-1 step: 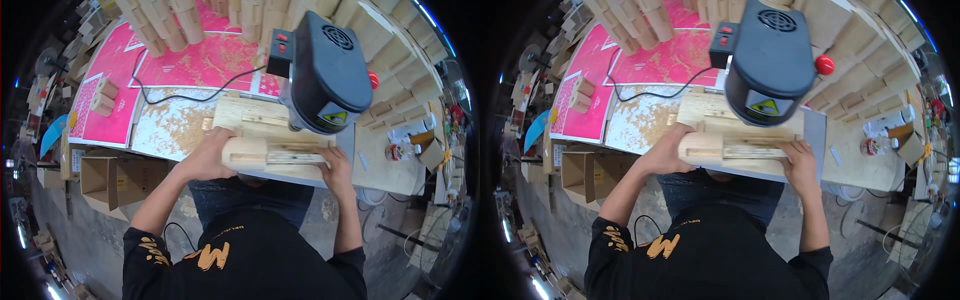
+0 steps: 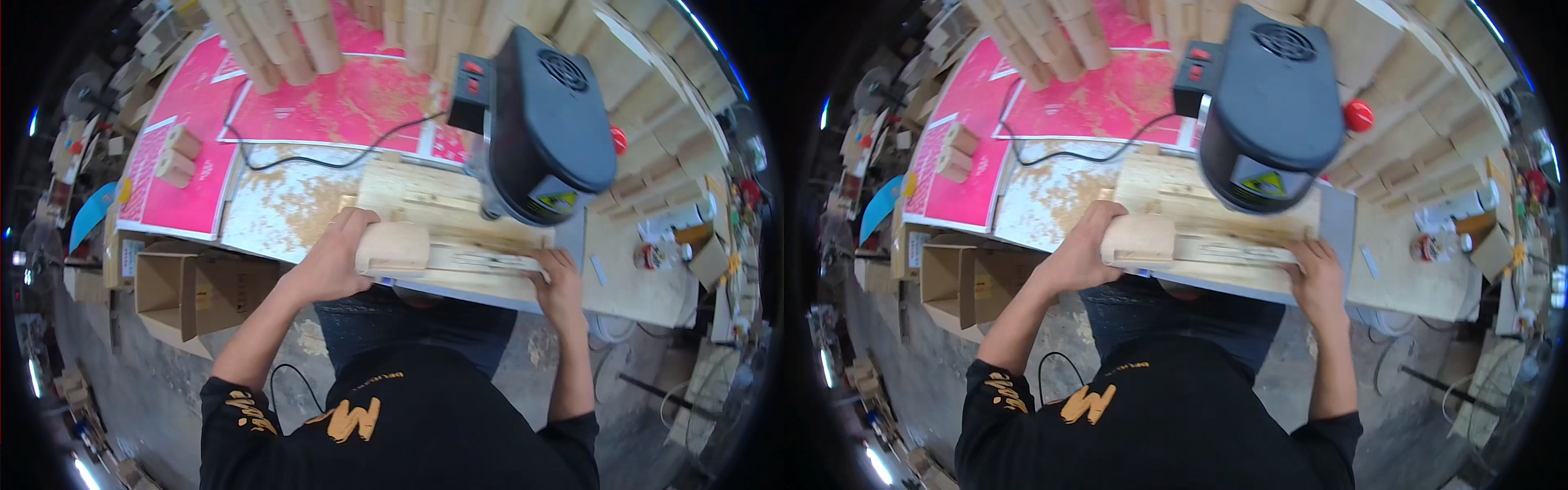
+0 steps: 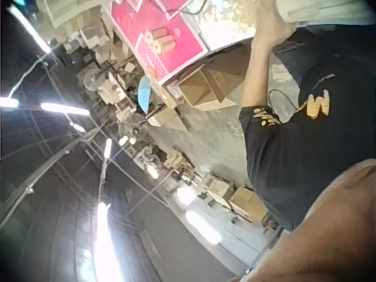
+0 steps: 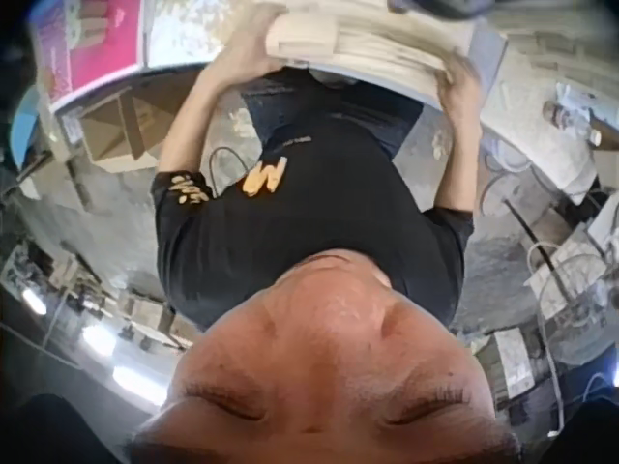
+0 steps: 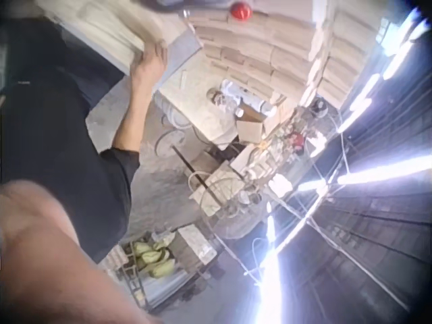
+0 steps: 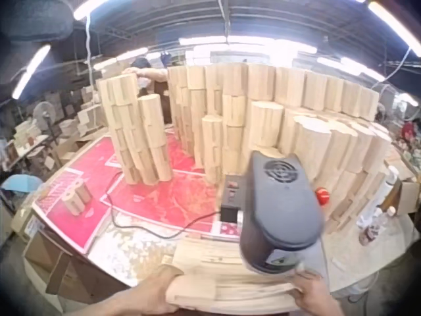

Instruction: Drilling holes into cylindrical wooden blocks using a stationary power drill.

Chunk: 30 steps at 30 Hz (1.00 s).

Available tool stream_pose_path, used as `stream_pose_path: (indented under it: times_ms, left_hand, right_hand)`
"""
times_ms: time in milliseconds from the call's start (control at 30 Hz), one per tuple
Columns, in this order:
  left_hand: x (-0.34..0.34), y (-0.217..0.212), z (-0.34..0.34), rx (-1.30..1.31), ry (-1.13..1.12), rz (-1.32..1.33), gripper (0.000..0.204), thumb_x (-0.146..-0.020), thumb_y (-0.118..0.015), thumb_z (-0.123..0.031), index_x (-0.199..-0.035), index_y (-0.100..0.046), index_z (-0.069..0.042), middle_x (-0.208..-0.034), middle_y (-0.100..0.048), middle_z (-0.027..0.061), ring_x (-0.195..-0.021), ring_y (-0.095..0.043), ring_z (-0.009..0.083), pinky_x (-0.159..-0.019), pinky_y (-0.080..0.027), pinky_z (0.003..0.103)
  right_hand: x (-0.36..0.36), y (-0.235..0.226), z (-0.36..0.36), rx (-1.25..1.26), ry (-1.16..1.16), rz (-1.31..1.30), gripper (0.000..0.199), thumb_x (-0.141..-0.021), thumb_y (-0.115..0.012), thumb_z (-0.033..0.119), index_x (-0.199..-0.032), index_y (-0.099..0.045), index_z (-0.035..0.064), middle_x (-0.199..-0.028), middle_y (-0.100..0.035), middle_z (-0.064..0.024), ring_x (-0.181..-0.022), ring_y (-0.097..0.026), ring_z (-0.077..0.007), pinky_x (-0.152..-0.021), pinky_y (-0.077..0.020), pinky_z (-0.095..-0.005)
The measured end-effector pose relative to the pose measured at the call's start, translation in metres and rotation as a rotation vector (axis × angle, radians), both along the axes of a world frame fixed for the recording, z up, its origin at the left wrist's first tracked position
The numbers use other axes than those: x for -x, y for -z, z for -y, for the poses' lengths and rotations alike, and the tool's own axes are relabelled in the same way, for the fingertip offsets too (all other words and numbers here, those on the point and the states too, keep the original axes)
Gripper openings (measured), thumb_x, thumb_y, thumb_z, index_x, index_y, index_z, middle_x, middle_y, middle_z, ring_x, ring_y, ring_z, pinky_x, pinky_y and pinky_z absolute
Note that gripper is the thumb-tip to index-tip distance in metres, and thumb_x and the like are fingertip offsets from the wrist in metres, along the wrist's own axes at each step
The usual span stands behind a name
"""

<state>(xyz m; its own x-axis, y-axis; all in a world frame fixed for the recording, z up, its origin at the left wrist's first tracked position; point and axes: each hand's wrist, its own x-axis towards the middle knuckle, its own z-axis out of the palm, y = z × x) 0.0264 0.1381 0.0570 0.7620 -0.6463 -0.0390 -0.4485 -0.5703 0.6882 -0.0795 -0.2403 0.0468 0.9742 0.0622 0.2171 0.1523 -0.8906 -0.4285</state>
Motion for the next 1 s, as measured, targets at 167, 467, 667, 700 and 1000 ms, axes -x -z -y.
stream_pose_path:
  times_ms: [167, 467, 667, 700, 1000]
  left_hand:
    - [0.005, 0.007, -0.071, 0.000, -0.275, 0.737, 0.079, -0.058, -0.072, 0.014, -0.131, -0.052, -0.010, -0.133, -0.048, 0.0204, -0.122, -0.054, 0.0421, -0.096, -0.051, 0.047]
    - [0.005, 0.013, -0.170, -0.132, -0.452, 1.014, 0.075, -0.060, -0.071, 0.010, -0.130, -0.055, -0.014, -0.131, -0.049, 0.0178, -0.119, -0.055, 0.0409, -0.094, -0.051, 0.047]
    - [-0.050, -0.005, -0.237, -0.146, -0.984, 0.524, 0.076, -0.065, -0.085, -0.019, -0.134, -0.052, -0.010, -0.125, -0.055, 0.0200, -0.116, -0.056, 0.0401, -0.093, -0.051, 0.048]
    - [-0.066, -0.005, -0.254, -0.197, -1.181, 0.404, 0.080, -0.064, -0.088, -0.027, -0.134, -0.051, -0.009, -0.125, -0.056, 0.0209, -0.117, -0.055, 0.0398, -0.093, -0.050, 0.047]
    - [-0.178, 0.053, -0.347, -0.212, -1.369, 0.386, 0.088, -0.077, -0.081, -0.034, -0.150, -0.038, -0.009, -0.133, -0.044, 0.0289, -0.112, -0.059, 0.0440, -0.099, -0.048, 0.048]
  right_hand:
    - [0.009, -0.005, 0.006, -0.069, 0.010, -0.002, 0.033, -0.075, -0.076, 0.001, -0.106, -0.069, 0.0028, -0.102, -0.069, -0.0159, -0.097, -0.062, -0.0365, -0.085, -0.0489, -0.0420]
    - [0.017, -0.011, -0.050, 0.192, 0.145, 0.144, 0.050, -0.085, -0.073, 0.009, -0.133, -0.057, 0.0045, -0.137, -0.055, -0.0180, -0.125, -0.047, -0.0415, -0.105, -0.0391, -0.0497]
    - [0.024, -0.031, -0.103, 0.318, 0.080, 0.236, 0.038, -0.089, -0.070, 0.010, -0.125, -0.061, 0.0017, -0.128, -0.060, -0.0192, -0.117, -0.053, -0.0423, -0.100, -0.0408, -0.0492]
    - [0.019, -0.032, -0.108, 0.322, 0.082, 0.249, 0.038, -0.089, -0.070, 0.010, -0.125, -0.061, 0.0017, -0.128, -0.060, -0.0192, -0.117, -0.053, -0.0423, -0.100, -0.0408, -0.0492]
    - [-0.090, -0.067, -0.231, -0.209, -0.310, 0.187, 0.037, -0.083, -0.076, 0.012, -0.118, -0.066, 0.0036, -0.116, -0.066, -0.0161, -0.104, -0.063, -0.0346, -0.090, -0.0475, -0.0431]
